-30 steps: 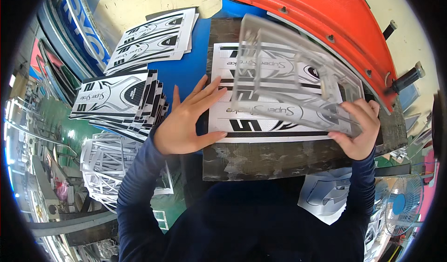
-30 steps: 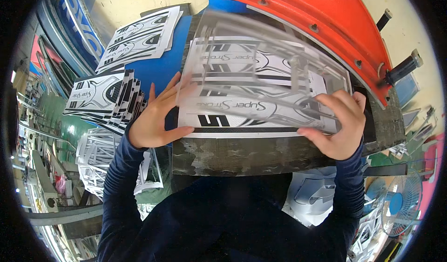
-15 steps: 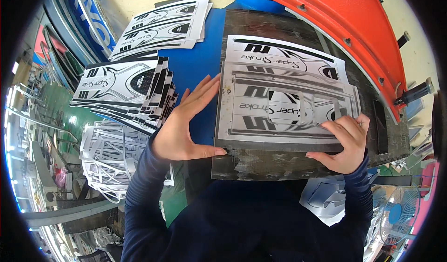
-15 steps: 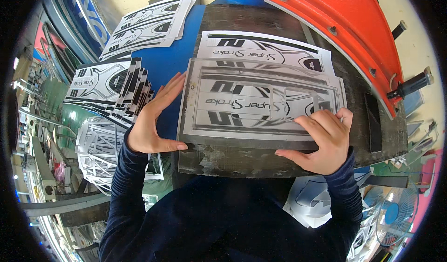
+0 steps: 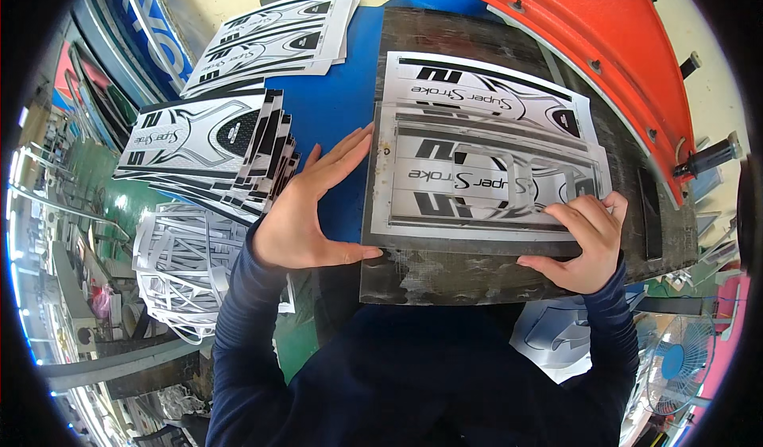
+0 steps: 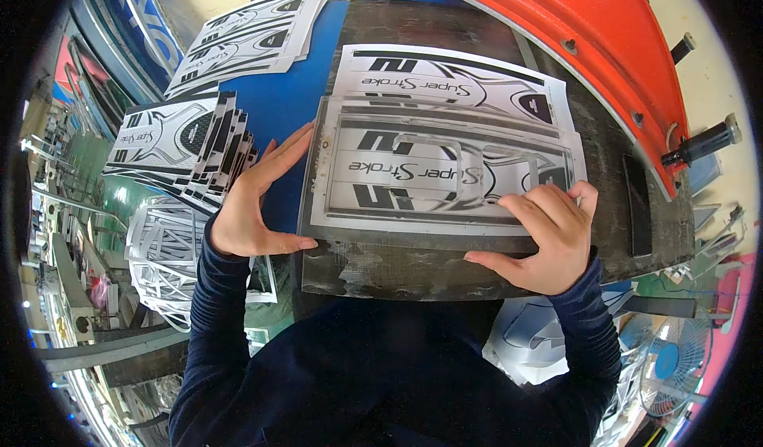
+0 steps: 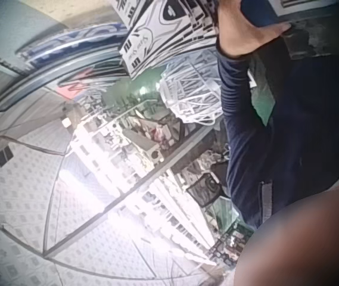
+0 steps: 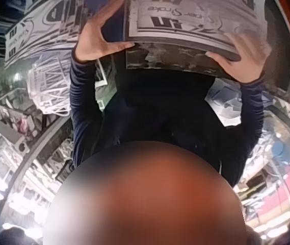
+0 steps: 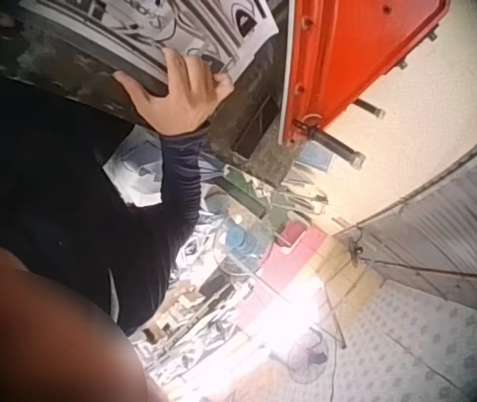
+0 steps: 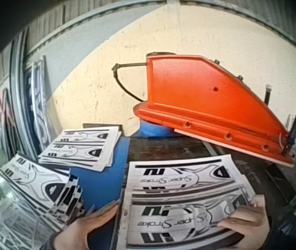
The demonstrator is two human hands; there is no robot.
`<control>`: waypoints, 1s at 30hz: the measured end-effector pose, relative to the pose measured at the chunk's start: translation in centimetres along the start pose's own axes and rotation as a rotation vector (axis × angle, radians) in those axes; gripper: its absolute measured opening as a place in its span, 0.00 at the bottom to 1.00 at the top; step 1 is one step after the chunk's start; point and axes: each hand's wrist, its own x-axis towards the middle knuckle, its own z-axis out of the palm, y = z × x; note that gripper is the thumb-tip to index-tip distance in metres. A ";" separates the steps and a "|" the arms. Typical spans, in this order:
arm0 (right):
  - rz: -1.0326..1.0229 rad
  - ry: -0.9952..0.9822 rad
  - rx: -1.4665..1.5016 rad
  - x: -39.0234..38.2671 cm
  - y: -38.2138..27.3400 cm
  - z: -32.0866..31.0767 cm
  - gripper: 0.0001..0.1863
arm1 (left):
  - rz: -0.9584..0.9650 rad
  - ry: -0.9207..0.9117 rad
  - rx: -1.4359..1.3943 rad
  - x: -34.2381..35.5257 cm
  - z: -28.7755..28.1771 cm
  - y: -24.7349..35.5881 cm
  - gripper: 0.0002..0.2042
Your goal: Using a manual punch press to cut printed labels from sheets.
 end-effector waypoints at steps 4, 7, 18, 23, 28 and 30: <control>-0.010 0.000 -0.004 -0.1 0.1 0.0 0.35 | -0.002 0.012 -0.006 0.0 0.0 0.0 0.58; -0.009 -0.005 -0.005 0.2 0.0 0.0 0.35 | -0.010 0.010 0.003 0.0 0.0 0.0 0.58; 0.311 -0.146 0.085 -1.9 2.9 -2.8 0.57 | -0.052 -0.031 -0.042 0.1 0.0 0.1 0.62; 0.446 -0.224 0.387 -4.4 5.5 -2.5 0.67 | -0.086 -0.009 -0.155 0.3 0.4 -0.7 0.63; 0.386 -0.314 0.316 -5.1 6.3 -2.5 0.67 | -0.060 0.051 -0.277 0.3 0.9 -1.5 0.62; 0.378 -0.280 0.349 -5.0 6.3 -2.4 0.67 | -0.046 0.045 -0.334 0.3 1.2 -1.6 0.62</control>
